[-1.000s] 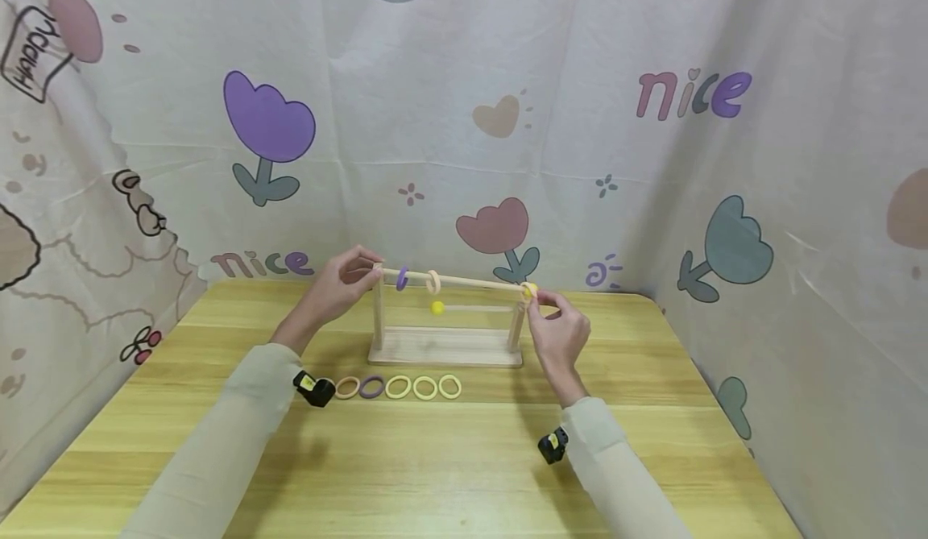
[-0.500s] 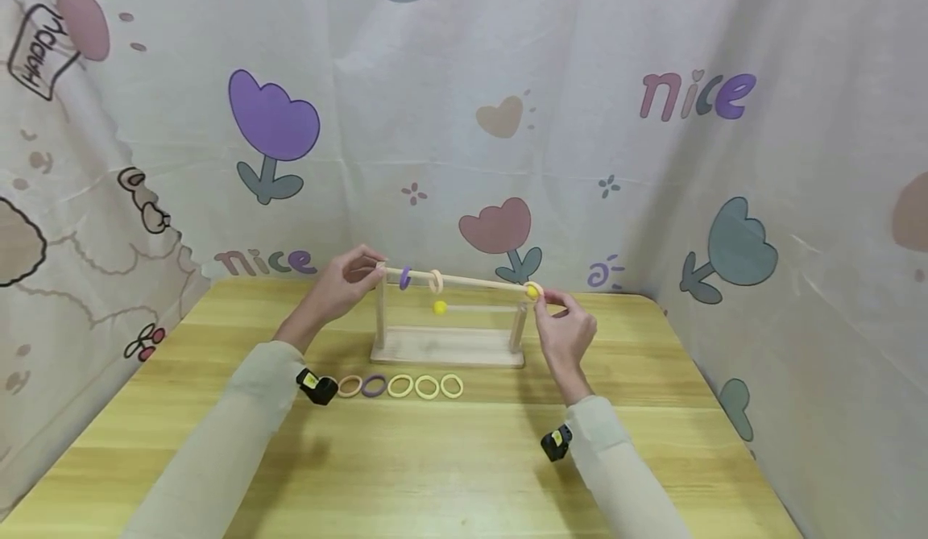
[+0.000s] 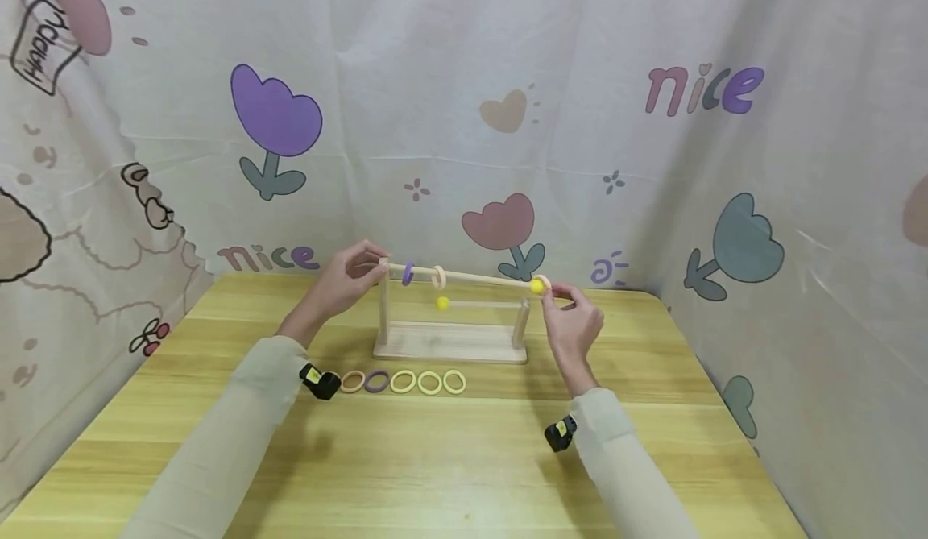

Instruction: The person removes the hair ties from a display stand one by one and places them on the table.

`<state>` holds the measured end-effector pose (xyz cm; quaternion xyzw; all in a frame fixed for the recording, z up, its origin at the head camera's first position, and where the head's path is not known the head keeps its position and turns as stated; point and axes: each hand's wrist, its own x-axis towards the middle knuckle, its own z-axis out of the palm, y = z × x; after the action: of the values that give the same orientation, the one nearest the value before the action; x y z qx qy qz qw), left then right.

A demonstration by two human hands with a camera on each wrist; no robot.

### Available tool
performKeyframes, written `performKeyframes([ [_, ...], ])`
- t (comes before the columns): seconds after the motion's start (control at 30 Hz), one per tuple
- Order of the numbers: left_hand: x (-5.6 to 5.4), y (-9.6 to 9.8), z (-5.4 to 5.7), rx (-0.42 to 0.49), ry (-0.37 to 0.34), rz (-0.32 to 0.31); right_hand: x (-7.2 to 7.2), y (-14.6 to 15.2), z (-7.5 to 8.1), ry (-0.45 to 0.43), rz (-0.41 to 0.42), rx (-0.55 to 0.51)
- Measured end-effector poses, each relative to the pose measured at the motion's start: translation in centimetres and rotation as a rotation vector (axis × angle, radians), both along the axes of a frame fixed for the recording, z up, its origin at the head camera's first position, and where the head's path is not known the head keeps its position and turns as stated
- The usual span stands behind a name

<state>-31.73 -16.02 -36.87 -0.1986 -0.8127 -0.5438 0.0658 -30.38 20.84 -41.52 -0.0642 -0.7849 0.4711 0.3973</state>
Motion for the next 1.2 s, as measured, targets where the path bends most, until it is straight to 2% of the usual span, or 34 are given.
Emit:
performKeyframes([
  [0.2, 0.0, 0.0, 0.0, 0.010, -0.016, -0.003, 0.1, 0.6, -0.1, -0.023, 0.001, 0.005],
  [0.53, 0.0, 0.0, 0.0, 0.002, -0.012, -0.002, 1.4, 1.2, 0.3, -0.082, 0.121, -0.009],
  [0.93, -0.2, 0.1, -0.1, 0.007, -0.008, -0.010, 3.1, 0.8, 1.4, -0.182, 0.152, 0.048],
  [1.03, -0.2, 0.1, 0.0, 0.007, -0.011, -0.009, 3.4, 0.7, 1.6, -0.223, 0.188, 0.041],
  [1.2, -0.1, 0.1, 0.1, 0.011, -0.020, -0.014, 3.6, 0.5, 2.0, -0.345, 0.305, 0.026],
])
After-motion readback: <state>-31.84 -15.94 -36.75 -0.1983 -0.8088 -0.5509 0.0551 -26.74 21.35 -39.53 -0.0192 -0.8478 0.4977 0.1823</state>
